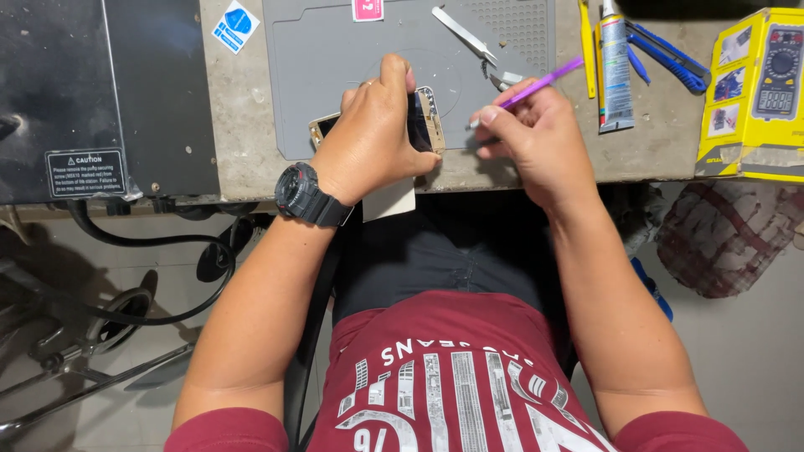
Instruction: Scraping adhesive residue from a smartphone frame using precision tools during a repair process.
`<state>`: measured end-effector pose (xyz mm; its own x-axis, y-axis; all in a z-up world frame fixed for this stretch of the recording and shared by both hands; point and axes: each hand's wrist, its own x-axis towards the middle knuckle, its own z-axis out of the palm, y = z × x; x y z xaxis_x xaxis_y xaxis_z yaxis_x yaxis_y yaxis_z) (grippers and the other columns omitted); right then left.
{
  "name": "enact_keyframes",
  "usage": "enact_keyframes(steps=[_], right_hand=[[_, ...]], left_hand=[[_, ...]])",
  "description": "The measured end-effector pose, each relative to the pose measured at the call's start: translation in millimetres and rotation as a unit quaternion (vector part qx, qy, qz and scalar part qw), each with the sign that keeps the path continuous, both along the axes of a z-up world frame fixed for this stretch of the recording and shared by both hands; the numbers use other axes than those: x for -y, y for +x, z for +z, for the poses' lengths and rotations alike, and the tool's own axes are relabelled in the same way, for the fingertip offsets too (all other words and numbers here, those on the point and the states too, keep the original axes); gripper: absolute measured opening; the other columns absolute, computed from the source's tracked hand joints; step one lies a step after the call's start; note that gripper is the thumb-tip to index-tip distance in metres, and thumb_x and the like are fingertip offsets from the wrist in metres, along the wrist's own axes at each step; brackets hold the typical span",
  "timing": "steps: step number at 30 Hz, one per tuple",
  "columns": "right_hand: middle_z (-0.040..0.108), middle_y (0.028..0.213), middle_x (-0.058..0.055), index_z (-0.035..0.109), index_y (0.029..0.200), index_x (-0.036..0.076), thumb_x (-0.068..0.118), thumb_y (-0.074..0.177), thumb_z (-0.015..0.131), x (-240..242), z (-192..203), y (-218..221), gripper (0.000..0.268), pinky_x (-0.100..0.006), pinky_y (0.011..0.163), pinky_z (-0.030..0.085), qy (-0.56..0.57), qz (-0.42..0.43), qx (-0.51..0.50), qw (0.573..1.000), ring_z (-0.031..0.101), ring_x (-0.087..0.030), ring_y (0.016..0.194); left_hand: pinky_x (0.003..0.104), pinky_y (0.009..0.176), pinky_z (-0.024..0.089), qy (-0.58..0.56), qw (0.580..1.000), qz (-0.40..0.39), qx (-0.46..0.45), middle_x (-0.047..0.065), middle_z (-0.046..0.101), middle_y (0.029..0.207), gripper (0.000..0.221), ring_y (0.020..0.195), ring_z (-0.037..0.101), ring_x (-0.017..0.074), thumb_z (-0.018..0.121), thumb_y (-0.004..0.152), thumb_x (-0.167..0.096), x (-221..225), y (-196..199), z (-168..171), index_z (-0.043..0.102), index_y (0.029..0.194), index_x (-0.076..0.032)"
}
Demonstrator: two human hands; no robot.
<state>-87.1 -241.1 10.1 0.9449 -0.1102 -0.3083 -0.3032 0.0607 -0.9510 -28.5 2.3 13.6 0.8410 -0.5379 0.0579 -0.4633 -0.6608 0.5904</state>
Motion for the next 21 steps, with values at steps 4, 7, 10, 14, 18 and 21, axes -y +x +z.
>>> enact_keyframes(steps=[4, 7, 10, 14, 18, 21], right_hand=[[0.062, 0.073, 0.011, 0.076, 0.105, 0.016, 0.017, 0.110, 0.081, 7.4, -4.6, 14.2, 0.007, -0.026, 0.062, 0.046, -0.242, 0.061, 0.017, 0.968, 0.052, -0.004, 0.066], [0.078, 0.080, 0.002, 0.081, 0.095, 0.018, 0.030, 0.101, 0.086, 9.0, -13.7, 25.5, 0.015, -0.041, 0.079, 0.053, -0.445, 0.115, 0.090, 0.884, 0.071, -0.021, 0.077], [0.084, 0.083, -0.010, 0.089, 0.107, 0.014, 0.027, 0.097, 0.090, 9.3, -18.4, 34.1, 0.017, -0.055, 0.079, 0.066, -0.518, 0.112, 0.134, 0.837, 0.085, -0.041, 0.089], [0.082, 0.086, -0.007, 0.087, 0.109, 0.016, 0.028, 0.099, 0.087, 11.1, -21.3, 39.1, 0.015, -0.052, 0.081, 0.068, -0.548, 0.106, 0.164, 0.813, 0.084, -0.036, 0.090], [0.076, 0.086, -0.010, 0.085, 0.109, 0.017, 0.021, 0.104, 0.083, 15.0, -22.7, 56.0, 0.007, -0.051, 0.082, 0.065, -0.554, 0.051, 0.246, 0.794, 0.080, -0.038, 0.091], [0.073, 0.090, -0.005, 0.084, 0.111, 0.018, 0.019, 0.100, 0.088, 9.8, -27.2, 78.6, 0.012, -0.045, 0.088, 0.065, -0.589, 0.047, 0.300, 0.749, 0.078, -0.032, 0.098]], left_hand=[[0.045, 0.090, 0.047, 0.023, 1.000, 0.004, -0.012, 0.002, 0.057, 0.085, 0.081, 0.078, 0.066, 0.0319, 0.105, 0.074, -0.031, 5.3, -0.9, 1.7, 0.042, 0.120, -0.011], [0.048, 0.093, 0.049, 0.026, 0.999, 0.005, -0.039, 0.006, 0.069, 0.094, 0.080, 0.089, 0.072, 0.0359, 0.107, 0.075, -0.025, 7.7, -1.8, 0.9, 0.045, 0.123, -0.009], [0.063, 0.100, 0.053, 0.046, 0.999, 0.013, 0.005, 0.025, 0.079, 0.096, 0.085, 0.100, 0.078, 0.0536, 0.106, 0.071, -0.030, 9.4, -1.5, -4.6, 0.046, 0.126, -0.008], [0.061, 0.103, 0.054, 0.066, 0.997, 0.016, -0.022, 0.024, 0.080, 0.097, 0.082, 0.101, 0.079, 0.0520, 0.105, 0.071, -0.028, 8.8, 0.8, -1.1, 0.047, 0.127, -0.008], [0.063, 0.108, 0.053, 0.074, 0.996, 0.016, -0.041, 0.027, 0.080, 0.097, 0.084, 0.105, 0.080, 0.0532, 0.106, 0.070, -0.029, 8.4, -1.1, 3.5, 0.048, 0.126, -0.007], [0.063, 0.110, 0.053, 0.080, 0.995, 0.017, -0.053, 0.026, 0.081, 0.100, 0.085, 0.107, 0.080, 0.0517, 0.107, 0.070, -0.031, 9.4, 1.6, 0.1, 0.048, 0.127, -0.008]])
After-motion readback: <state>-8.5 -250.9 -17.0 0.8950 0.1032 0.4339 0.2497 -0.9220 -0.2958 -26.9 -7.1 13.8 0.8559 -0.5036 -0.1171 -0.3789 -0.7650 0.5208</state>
